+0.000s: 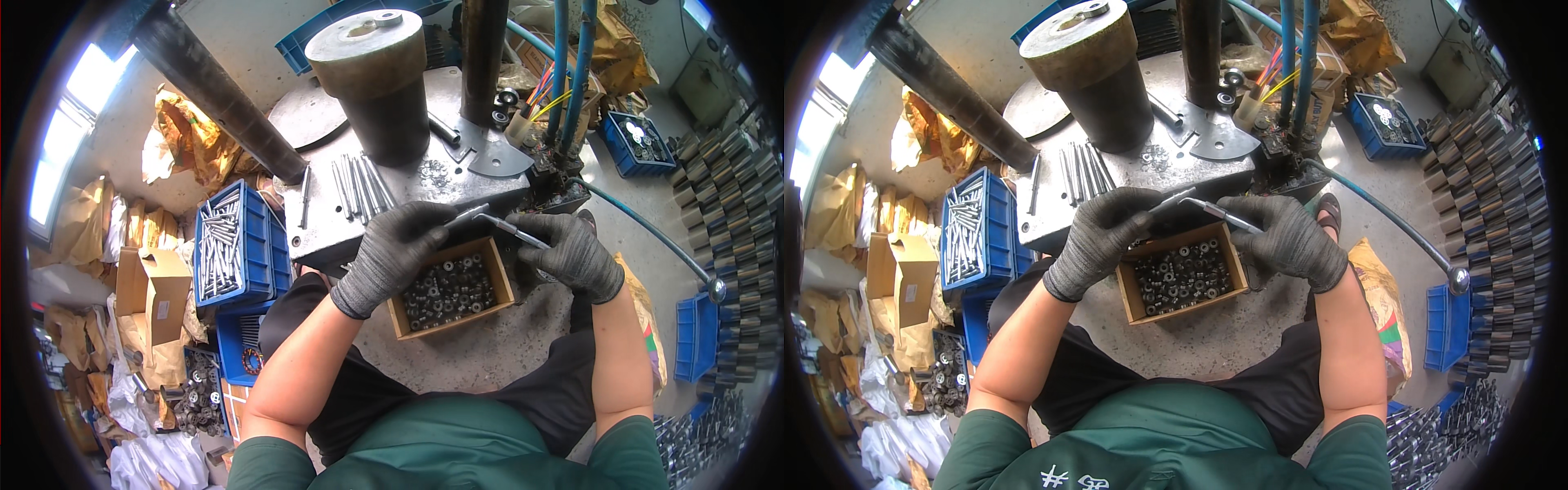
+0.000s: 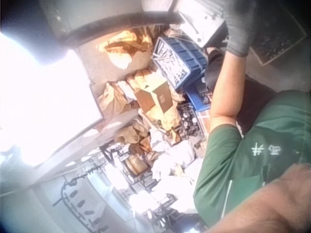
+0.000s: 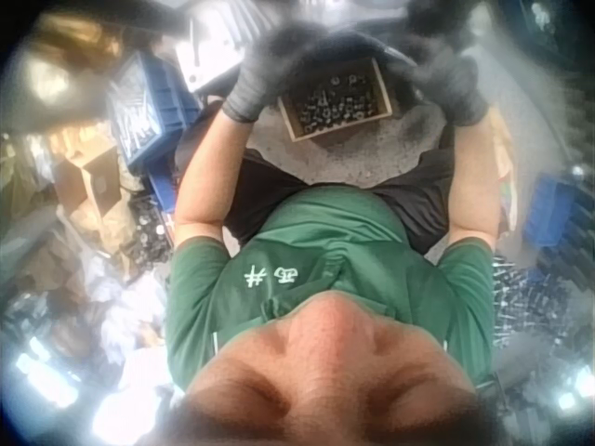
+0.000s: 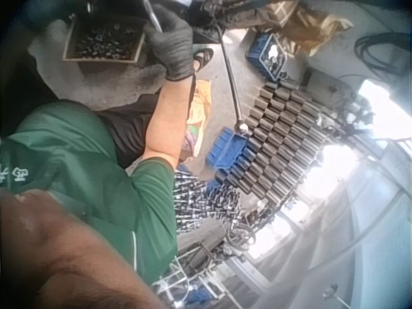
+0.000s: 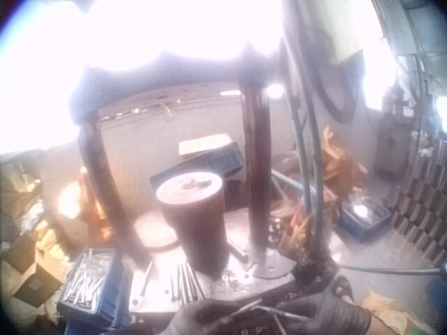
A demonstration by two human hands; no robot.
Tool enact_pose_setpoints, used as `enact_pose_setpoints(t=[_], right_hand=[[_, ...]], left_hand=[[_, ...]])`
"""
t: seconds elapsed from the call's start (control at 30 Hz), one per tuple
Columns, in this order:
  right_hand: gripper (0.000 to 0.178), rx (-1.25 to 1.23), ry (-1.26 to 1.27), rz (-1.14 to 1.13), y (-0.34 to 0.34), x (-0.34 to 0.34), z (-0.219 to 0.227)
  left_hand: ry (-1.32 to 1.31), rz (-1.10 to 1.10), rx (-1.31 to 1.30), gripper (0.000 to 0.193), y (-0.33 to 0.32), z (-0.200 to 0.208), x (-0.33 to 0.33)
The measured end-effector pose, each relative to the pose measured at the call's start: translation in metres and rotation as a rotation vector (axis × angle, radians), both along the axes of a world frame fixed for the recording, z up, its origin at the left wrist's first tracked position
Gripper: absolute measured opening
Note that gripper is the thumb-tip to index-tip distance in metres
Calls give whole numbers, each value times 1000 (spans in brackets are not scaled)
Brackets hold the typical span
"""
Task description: Insert metal pins or rods into a larger metal assembly using a press-like machine.
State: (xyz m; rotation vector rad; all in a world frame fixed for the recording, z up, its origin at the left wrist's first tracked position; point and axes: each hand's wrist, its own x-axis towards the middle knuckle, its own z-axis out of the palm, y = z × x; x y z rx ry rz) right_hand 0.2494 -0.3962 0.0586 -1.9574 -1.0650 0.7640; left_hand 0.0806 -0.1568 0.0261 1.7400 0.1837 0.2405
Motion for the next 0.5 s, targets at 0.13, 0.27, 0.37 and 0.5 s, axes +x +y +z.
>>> enact_pose_setpoints(t=[0.13,0.27,0.37,0.5], right_hand=[[50,-3,230,21,3,-6,-9],[51,-18,348,19,10,-13,-17],[52,-53,364,20,14,-17,-16],[52,-30,322,48,15,-19,-16]], left_hand=[[41,25,-55,30,2,-1,-1],[-17,-30,-272,34,4,-8,-1],[-21,-49,-369,39,-2,-4,-1],[2,-47,-499,41,-8,3,-2]])
